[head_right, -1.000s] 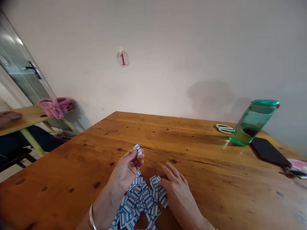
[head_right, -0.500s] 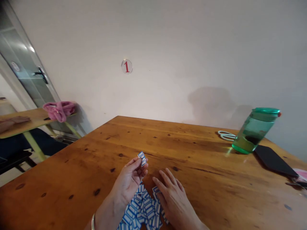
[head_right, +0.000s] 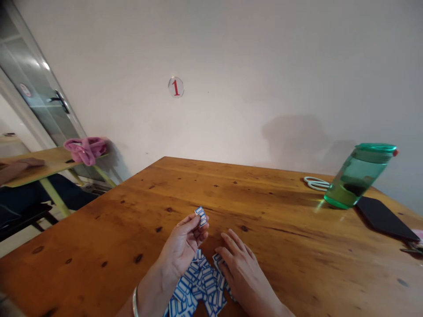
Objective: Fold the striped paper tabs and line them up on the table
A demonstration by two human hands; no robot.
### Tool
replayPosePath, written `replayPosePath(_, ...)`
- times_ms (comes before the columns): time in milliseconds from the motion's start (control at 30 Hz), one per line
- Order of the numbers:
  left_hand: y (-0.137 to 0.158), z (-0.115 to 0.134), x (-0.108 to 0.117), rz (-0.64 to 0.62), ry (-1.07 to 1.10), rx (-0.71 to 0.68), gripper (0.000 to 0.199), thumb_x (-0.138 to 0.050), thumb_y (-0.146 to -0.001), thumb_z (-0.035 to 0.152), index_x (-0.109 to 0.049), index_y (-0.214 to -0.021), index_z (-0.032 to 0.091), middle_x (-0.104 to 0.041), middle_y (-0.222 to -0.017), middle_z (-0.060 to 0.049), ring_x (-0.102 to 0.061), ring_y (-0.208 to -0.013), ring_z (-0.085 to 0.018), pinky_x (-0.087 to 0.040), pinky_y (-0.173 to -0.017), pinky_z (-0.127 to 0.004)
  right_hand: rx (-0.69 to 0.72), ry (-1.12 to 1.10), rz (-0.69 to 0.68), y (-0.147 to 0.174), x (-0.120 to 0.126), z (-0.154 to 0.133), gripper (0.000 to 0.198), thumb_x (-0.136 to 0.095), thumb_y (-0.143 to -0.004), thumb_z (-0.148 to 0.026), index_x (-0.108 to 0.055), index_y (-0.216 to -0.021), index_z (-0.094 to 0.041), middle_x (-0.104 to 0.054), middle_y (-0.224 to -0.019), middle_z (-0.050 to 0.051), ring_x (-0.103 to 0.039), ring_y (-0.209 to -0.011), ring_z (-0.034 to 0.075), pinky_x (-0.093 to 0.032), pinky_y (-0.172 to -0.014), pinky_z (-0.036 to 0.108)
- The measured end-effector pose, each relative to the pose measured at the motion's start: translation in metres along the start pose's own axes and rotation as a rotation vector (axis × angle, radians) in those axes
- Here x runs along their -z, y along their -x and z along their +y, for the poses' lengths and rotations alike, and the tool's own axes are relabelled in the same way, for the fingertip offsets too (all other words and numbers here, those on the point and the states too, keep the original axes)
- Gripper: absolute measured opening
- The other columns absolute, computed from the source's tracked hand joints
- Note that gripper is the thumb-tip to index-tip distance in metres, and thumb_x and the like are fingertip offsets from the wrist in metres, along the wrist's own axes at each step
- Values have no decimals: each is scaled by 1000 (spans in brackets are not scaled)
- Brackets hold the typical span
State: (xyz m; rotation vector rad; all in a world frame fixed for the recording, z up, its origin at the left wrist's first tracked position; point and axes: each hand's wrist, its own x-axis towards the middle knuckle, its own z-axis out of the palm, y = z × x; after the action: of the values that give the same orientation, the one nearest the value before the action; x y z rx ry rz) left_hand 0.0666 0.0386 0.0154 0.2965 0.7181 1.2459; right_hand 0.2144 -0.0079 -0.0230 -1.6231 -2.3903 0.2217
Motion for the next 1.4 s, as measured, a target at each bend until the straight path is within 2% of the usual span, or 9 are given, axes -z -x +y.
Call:
replayPosePath(367,0,-4,1,-18,-45,-2,9,-61,-69,7,-55,-66,14,-66,-58,-4,-61,-50,-12,-47,-48,-20,17,-144,112,4,-10,5,13,-45,-80,-18,-57,-84,-18,-52,-127,12,-37,-125,28,-37,-97,46)
replayPosePath(533,0,-10,2,-34,-123,6,11,-66,-64,11,-55,-66,14,-65,-57,-2,-60,-49,-12,-45,-48,-20,-19,-242,228,4,-5,1,10,-47,-79,-19,-54,-72,-21,-64,-84,6,-58,-83,22,-47,-71,35)
replayPosePath(667,2,-14,2,-29,-187,13,14,-66,-62,13,-54,-68,15,-64,-58,-2,-59,-50,-12,-45,-47,-21,-179,-556,298,3,-9,6,6,-50,-75,-24,-55,-77,-22,-63,-74,3,-59,-70,19,-47,-66,31)
replayPosePath(800,4,-18,0,-71,-242,3,19,-68,-58,16,-54,-71,16,-64,-62,-1,-59,-53,-13,-43,-47,-21,-332,-934,346,2,-8,9,26,-59,-65,-29,-55,-89,-20,-64,-81,4,-60,-75,20,-49,-66,31)
replayPosePath(933,2,-22,0,-71,-390,-46,17,-69,-54,18,-56,-65,13,-57,-53,2,-48,-43,-5,-28,-36,-14,-424,-1156,402,4,3,1,24,-65,-62,-29,-55,-82,-19,-62,-78,2,-59,-71,18,-48,-61,27)
replayPosePath(1033,1,-24,1,-92,-491,-75,18,-70,-53,22,-56,-62,13,-47,-43,8,-28,-30,0,-13,-31,-15,-442,-1265,383,8,8,-3,18,-65,-64,-29,-52,-72,-20,-58,-64,-2,-56,-58,15,-45,-53,25)
replayPosePath(1100,1,-25,1,-102,-506,-75,21,-69,-54,26,-54,-63,14,-48,-44,8,-24,-26,0,-9,-29,-17,-440,-1317,359,9,8,-1,18,-64,-66,-30,-49,-69,-20,-55,-60,-3,-54,-54,14,-43,-51,25)
replayPosePath(1233,2,-25,1,-102,-504,-65,25,-70,-55,29,-51,-65,16,-53,-48,7,-32,-23,-1,-12,-27,-17,-429,-1367,306,7,4,7,23,-66,-65,-34,-48,-67,-21,-56,-58,-3,-55,-54,15,-42,-50,26)
replayPosePath(1400,6,-26,0,-125,-465,-13,24,-68,-60,27,-51,-73,16,-60,-53,2,-56,-38,-11,-33,-32,-17,-427,-1289,388,6,6,9,22,-68,-64,-35,-53,-65,-19,-55,-58,-4,-51,-53,12,-40,-50,23)
